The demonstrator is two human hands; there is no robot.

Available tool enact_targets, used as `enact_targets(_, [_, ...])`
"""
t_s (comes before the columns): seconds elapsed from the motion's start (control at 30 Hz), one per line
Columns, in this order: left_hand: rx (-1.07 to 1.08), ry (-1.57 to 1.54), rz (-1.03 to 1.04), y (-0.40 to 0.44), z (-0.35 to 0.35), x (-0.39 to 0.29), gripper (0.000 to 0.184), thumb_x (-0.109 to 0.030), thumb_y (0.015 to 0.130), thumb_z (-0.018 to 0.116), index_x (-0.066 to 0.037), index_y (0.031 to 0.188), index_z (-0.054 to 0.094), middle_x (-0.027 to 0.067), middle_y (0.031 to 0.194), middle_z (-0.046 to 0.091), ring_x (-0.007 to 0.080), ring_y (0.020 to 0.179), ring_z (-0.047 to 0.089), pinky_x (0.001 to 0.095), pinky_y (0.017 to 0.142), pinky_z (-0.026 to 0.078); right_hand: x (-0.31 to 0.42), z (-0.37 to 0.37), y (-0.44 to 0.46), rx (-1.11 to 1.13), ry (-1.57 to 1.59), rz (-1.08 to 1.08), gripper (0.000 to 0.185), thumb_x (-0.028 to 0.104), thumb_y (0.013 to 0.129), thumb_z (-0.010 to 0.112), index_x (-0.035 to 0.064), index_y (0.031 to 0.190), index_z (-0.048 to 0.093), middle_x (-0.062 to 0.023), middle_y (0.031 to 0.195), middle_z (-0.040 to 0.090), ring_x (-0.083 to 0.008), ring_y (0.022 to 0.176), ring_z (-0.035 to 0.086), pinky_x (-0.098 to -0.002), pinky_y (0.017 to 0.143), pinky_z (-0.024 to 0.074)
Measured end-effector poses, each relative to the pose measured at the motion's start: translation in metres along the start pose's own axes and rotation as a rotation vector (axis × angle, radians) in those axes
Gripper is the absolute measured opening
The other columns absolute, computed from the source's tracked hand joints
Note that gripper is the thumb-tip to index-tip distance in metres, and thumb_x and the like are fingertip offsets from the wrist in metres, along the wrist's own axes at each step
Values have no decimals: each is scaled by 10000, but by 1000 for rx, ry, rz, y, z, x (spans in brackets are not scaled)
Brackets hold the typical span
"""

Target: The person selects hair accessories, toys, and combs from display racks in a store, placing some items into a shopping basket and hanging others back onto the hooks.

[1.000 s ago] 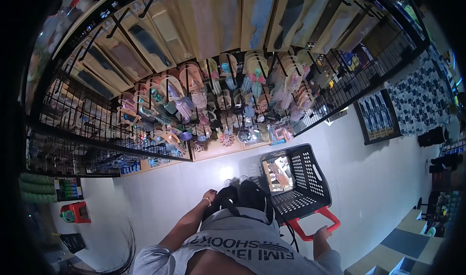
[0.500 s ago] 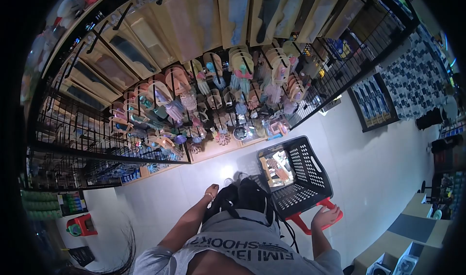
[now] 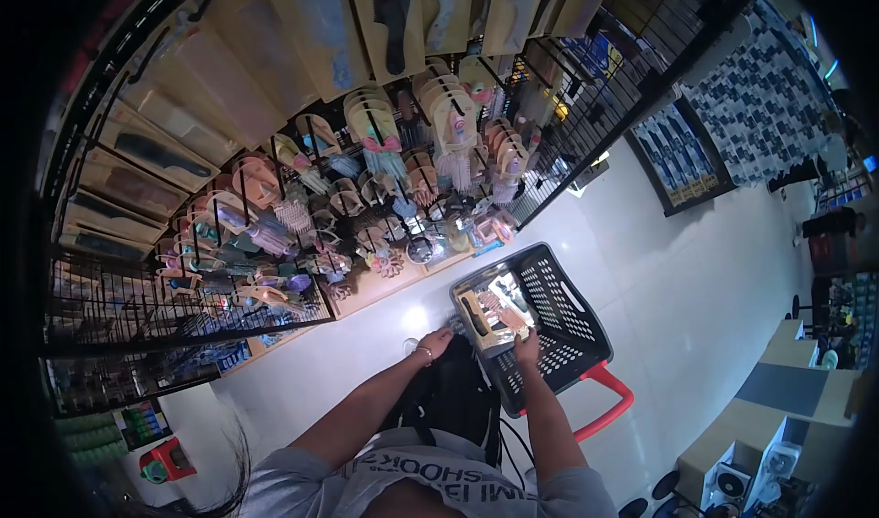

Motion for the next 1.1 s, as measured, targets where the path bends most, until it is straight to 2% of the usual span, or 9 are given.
enact_targets(0.17, [42, -29, 28, 60, 45, -62, 300, -312, 828, 411, -100, 978, 561, 167, 954, 587, 325, 904, 554, 375, 798, 428, -31, 51, 29, 228, 8, 138, 408, 268, 771, 568, 1, 1075, 511, -144, 926, 611, -237, 831, 589, -321, 736, 455])
enact_targets(0.23, [87, -36, 3, 81, 66, -75, 270, -304, 822, 436, -87, 902, 576, 162, 868, 603, 330, 822, 575, 391, 736, 448, -49, 70, 40, 520, 408, 307, 363, 275, 797, 550, 0, 1033, 533, -98, 817, 630, -173, 717, 603, -277, 627, 472])
enact_targets(0.47, [126, -22, -139, 185, 168, -7, 300, -296, 815, 479, -94, 1024, 554, 148, 898, 602, 291, 848, 578, 342, 741, 442, -139, 129, 86, 248, 552, 322, 287, 244, 852, 516, -12, 727, 545, -31, 621, 557, -86, 523, 491, -223, 488, 383])
enact_targets(0.53, [164, -62, -194, 211, 194, 23, 336, -299, 806, 466, -85, 1055, 539, 160, 961, 591, 316, 903, 558, 360, 776, 434, -159, 142, 97, 296, 532, 402, 182, 194, 822, 546, 12, 814, 532, -25, 665, 557, -84, 556, 484, -218, 510, 373])
enact_targets(0.57, [191, -48, -224, 225, 207, 37, 365, -312, 795, 452, -92, 1075, 529, 170, 1005, 582, 337, 935, 545, 379, 804, 429, -183, 156, 105, 305, 503, 454, 250, 223, 734, 599, -3, 832, 553, -82, 746, 610, -153, 681, 600, -274, 623, 453])
enact_targets(0.7, [190, -80, -356, 281, 244, 88, 417, -242, 801, 475, -6, 1145, 455, 162, 1007, 565, 297, 918, 542, 345, 787, 419, -235, 204, 131, 262, 482, 483, 557, 328, 664, 675, -1, 1078, 499, -146, 1009, 584, -214, 911, 570, -296, 786, 432])
enact_targets(0.83, [116, 31, -482, 326, 283, 170, 538, -273, 720, 542, 27, 1155, 439, 195, 1083, 525, 292, 988, 516, 357, 830, 406, -242, 217, 174, 318, 117, 366, 639, 336, 629, 681, 31, 1144, 458, -168, 1086, 533, -267, 1006, 520, -335, 841, 416])
enact_targets(0.97, [-171, -259, -732, 343, 312, 226, 633, -306, 681, 614, 55, 1161, 412, 209, 1135, 495, 313, 1026, 501, 350, 870, 399, -246, 237, 237, 267, -54, 72, 627, 207, 622, 696, 41, 1159, 418, -209, 1134, 476, -340, 1061, 462, -368, 889, 390])
enact_targets(1.1, [-95, -126, -936, 358, 322, 228, 892, -417, 630, 697, 78, 1231, 262, 210, 1206, 441, 304, 1086, 470, 343, 923, 384, -259, 261, 280, 152, -360, -179, 715, 217, 628, 694, 62, 1234, 347, -126, 1315, 336, -293, 1180, 356, -350, 970, 315])
Point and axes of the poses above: each hand's wrist, its own y-axis towards the middle knuckle, its own z-axis out of the palm, x = y × z, the point moved 2 cm from there along y, towards the middle knuckle
